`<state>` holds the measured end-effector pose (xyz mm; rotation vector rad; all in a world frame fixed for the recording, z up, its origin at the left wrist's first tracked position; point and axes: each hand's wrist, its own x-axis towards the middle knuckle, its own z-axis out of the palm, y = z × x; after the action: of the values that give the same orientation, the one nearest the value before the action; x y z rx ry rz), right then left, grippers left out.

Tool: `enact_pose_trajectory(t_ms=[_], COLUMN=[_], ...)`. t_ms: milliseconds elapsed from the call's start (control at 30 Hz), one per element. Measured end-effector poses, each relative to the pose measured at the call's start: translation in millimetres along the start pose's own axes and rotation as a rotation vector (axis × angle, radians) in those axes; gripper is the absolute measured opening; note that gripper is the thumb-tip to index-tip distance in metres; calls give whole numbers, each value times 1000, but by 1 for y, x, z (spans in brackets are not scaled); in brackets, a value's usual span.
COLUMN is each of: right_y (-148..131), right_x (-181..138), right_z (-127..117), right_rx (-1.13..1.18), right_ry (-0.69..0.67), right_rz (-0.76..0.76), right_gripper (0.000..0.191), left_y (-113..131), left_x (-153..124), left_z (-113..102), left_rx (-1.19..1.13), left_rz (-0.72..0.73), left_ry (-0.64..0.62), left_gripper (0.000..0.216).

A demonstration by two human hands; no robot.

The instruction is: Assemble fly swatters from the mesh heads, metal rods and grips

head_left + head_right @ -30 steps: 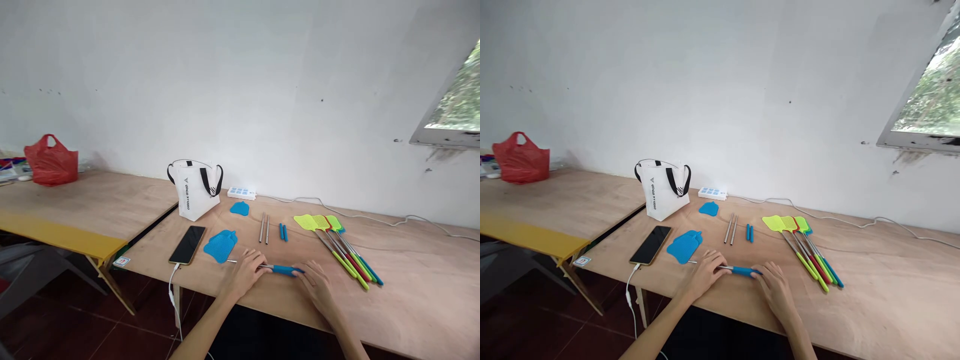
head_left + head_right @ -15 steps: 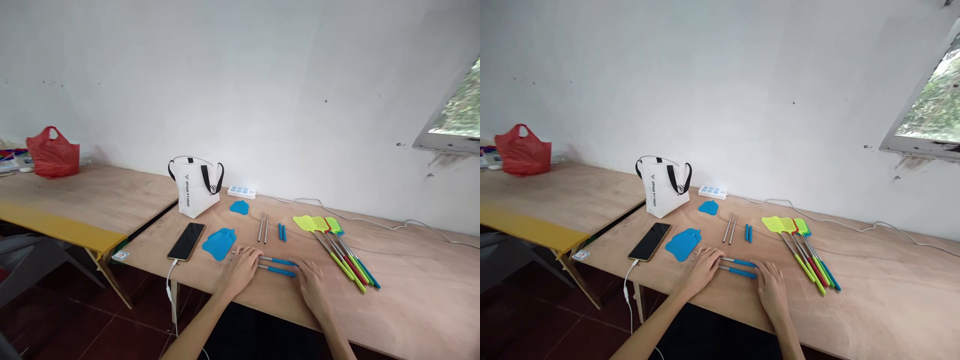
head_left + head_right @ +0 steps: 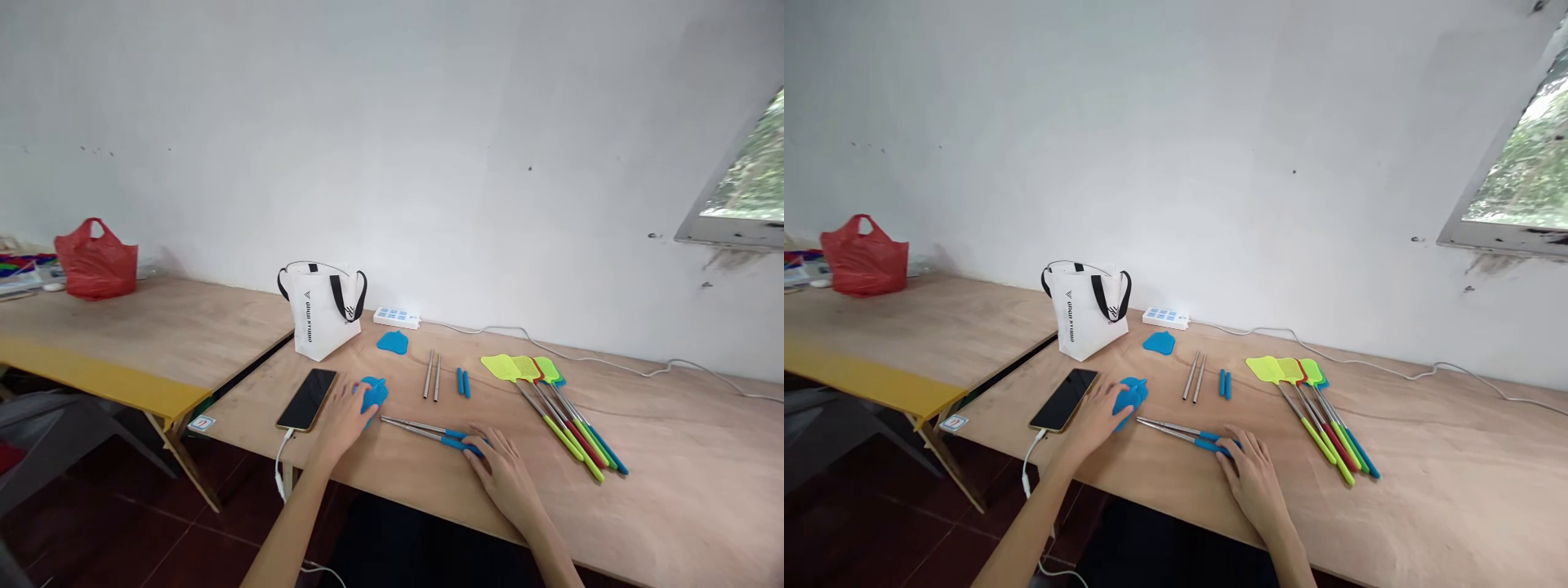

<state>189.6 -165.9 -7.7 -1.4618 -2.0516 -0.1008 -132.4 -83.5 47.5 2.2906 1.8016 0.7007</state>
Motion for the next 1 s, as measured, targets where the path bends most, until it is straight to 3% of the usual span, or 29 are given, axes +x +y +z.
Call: enact_pose_trajectory(t_ms=[100, 267, 367, 467, 633, 733, 833, 1000], right_y=[3, 4, -1, -13, -44, -57, -57, -40], right_x=[-1, -1, 0, 1, 1, 0, -1, 3], right_z=[3, 2, -3, -6, 7, 17, 19, -5], right_rx=[-20, -41, -55, -79, -134, -76, 45, 289], right_ry=[6, 23, 11, 23, 63, 55, 25, 89], right_rz=[13, -2, -52, -80, -155, -125, -72, 80], right_gripper=[25, 27, 23, 16, 23, 15, 21, 30], left_y=[-19, -21, -17, -14, -1, 12, 24, 36], left_x=[0, 0, 3, 7, 8, 3, -2, -5], left_z=[-6, -11, -16, -21, -30, -36, -42, -44], left_rx=[145, 178, 42, -287, -697, -766, -879, -1079], left_rz=[-184, -221, -199, -124, -40, -28, -32, -119], left_ry=[-84, -123, -59, 47, 133, 181, 222, 278], left_gripper=[59, 80, 72, 64, 41, 39, 37, 44])
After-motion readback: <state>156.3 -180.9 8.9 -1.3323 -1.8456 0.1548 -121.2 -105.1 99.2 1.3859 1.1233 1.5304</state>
